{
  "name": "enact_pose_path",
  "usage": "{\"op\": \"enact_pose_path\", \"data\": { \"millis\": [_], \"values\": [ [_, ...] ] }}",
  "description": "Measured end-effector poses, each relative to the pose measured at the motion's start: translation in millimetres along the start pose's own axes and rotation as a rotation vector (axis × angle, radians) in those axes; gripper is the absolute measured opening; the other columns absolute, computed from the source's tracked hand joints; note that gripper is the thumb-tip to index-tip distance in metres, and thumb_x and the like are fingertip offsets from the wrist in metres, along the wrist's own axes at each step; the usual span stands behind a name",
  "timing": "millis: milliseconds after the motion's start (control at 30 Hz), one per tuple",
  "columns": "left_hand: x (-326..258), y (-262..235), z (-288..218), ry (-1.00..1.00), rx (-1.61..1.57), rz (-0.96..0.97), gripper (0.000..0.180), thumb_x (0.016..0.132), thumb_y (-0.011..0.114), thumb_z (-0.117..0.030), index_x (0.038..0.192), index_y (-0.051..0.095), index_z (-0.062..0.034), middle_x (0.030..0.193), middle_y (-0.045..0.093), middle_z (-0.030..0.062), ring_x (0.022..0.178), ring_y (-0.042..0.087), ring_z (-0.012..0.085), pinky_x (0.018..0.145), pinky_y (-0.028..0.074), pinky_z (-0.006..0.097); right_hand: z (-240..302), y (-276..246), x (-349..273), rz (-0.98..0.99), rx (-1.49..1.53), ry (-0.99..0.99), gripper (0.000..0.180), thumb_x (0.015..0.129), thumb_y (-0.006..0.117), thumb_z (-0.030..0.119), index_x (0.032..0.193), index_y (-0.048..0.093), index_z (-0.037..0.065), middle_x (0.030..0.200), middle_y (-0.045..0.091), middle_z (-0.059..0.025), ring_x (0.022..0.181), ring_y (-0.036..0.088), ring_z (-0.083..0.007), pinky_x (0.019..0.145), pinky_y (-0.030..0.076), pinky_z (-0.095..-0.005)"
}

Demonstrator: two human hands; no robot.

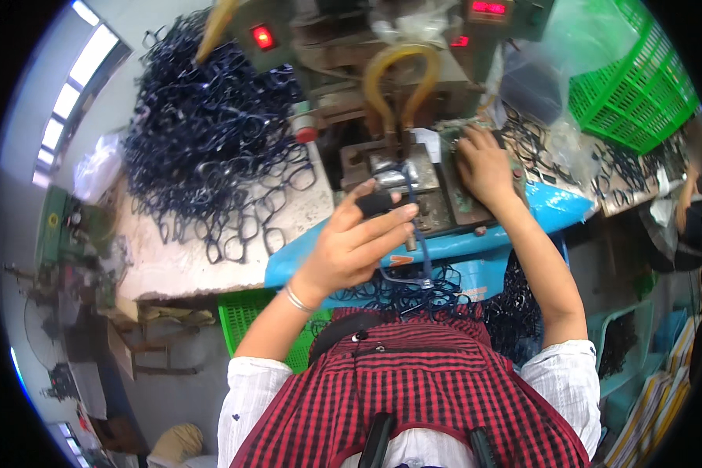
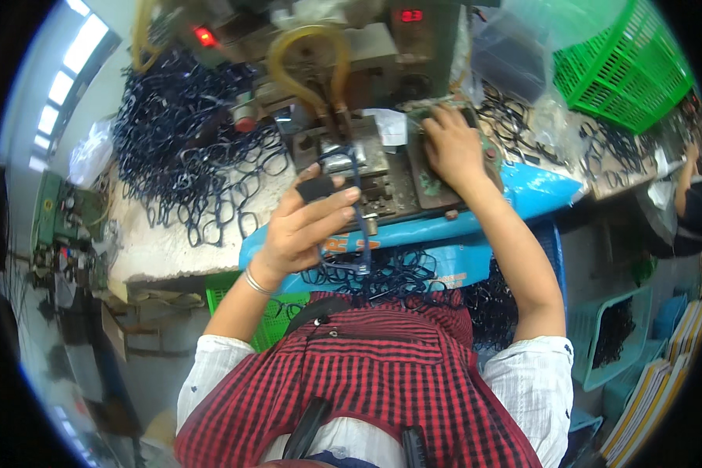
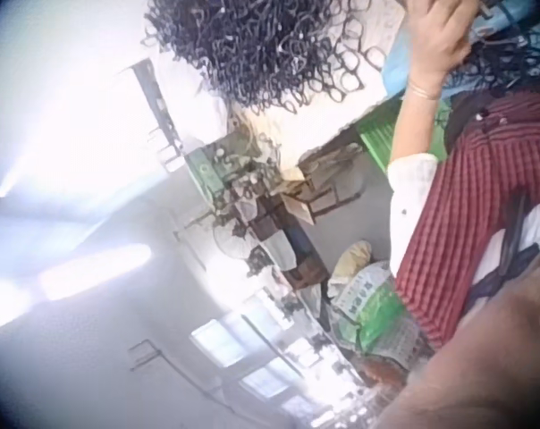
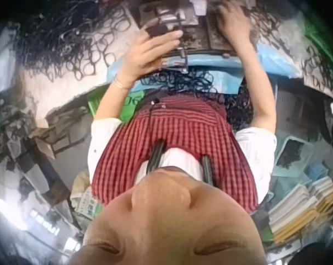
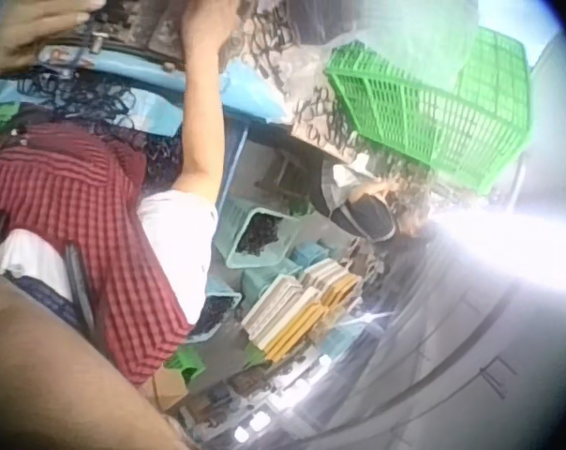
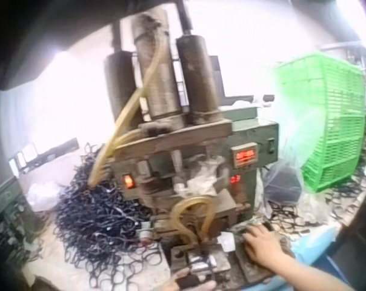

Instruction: The person repeatedly picks up black spectacle frames and small metal components, places them into a press machine, and removes the assembled units. The person transfers finished frames into a green basket and continues the cycle with additional frames and components.

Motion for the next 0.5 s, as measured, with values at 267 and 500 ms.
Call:
{"op": "enact_pose_path", "data": {
  "millis": [267, 500],
  "values": [
    [-162, -57, 3, -0.777, 0.509, -0.537, 0.036, 0.088, 0.071, -0.007, 0.124, 0.065, -0.0065, 0.128, 0.067, 0.0160, 0.122, 0.061, 0.0329, 0.103, 0.046, 0.042, -75, -31, -114, -0.513, 1.090, 0.918, 0.020, 0.098, 0.063, 0.009, 0.116, 0.070, 0.001, 0.104, 0.070, -0.0050, 0.096, 0.065, -0.0142, 0.087, 0.052, -0.0305],
    [-175, -117, 98, -0.796, 0.707, -0.221, 0.016, 0.084, 0.073, -0.010, 0.100, 0.073, -0.0064, 0.102, 0.067, 0.0104, 0.097, 0.060, 0.0327, 0.087, 0.048, 0.042, -26, 14, -43, -0.458, 1.046, 0.829, 0.023, 0.098, 0.066, 0.009, 0.118, 0.070, -0.002, 0.114, 0.071, -0.0082, 0.104, 0.065, -0.0147, 0.094, 0.050, -0.0265]
  ]
}}
Point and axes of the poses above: each hand's wrist, its own x-axis towards the middle knuckle, its own y-axis out of the palm, z = x × y, the point moved 5 cm from there along x, towards the middle knuckle
